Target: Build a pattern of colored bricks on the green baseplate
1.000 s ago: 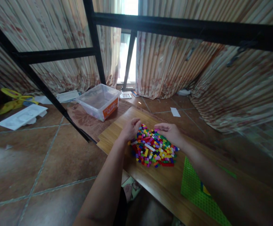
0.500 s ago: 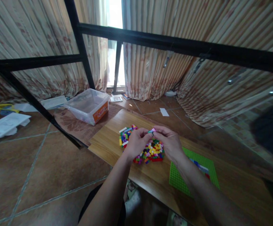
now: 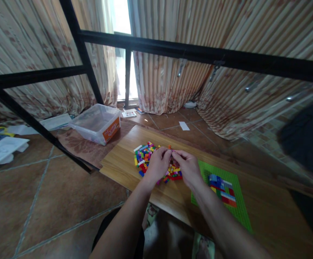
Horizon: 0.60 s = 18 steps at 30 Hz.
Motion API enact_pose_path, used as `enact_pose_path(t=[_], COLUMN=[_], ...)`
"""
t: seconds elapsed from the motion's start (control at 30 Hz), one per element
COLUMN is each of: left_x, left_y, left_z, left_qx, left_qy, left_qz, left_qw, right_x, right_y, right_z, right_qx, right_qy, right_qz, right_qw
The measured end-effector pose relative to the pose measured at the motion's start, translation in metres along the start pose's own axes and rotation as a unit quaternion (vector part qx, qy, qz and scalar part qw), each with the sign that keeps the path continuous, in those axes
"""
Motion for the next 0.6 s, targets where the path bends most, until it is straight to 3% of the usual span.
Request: enact_pose_path(t=[0.13, 0.23, 0.33, 0.47, 0.53, 0.6], left_x=[0.004, 0.012, 0.019, 0.026, 0.027, 0.026], left_y=[-0.003, -0.006, -0.006, -0.002, -0.001, -0.001], left_z=[0.004, 0.006, 0.006, 0.006, 0.006, 0.006], left_qx=[0.025, 0.045, 0.039, 0.022, 0.023, 0.025], left_qy=[0.015, 0.053, 0.090, 0.132, 0.137, 0.136], left_qz=[-0.046, -0.085, -0.082, -0.057, -0.048, -0.042], left_qw=[0.999, 0.994, 0.992, 0.989, 0.989, 0.989], right_x=[-0.007, -0.012, -0.017, -0.020, -0.018, -0.012], right_y=[-0.002, 0.003, 0.012, 0.016, 0.015, 0.013], right_z=[-0.003, -0.001, 0.005, 0.008, 0.006, 0.004], right_qx=[0.006, 0.011, -0.015, -0.001, 0.004, -0.011], right_qy=[-0.046, -0.063, -0.015, 0.073, 0.093, 0.119], right_qz=[0.070, 0.055, -0.107, -0.397, -0.461, -0.463], right_qw=[0.996, 0.996, 0.994, 0.915, 0.883, 0.878])
Point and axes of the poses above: each hand's wrist, its own z-axis towards the middle knuckle, its own y-axis out of the back of the hand, x = y × z, the point moved 4 cm from there along z, towards the middle knuckle, and after that the axes turned 1 degree about -z, right-handed, at the moved point
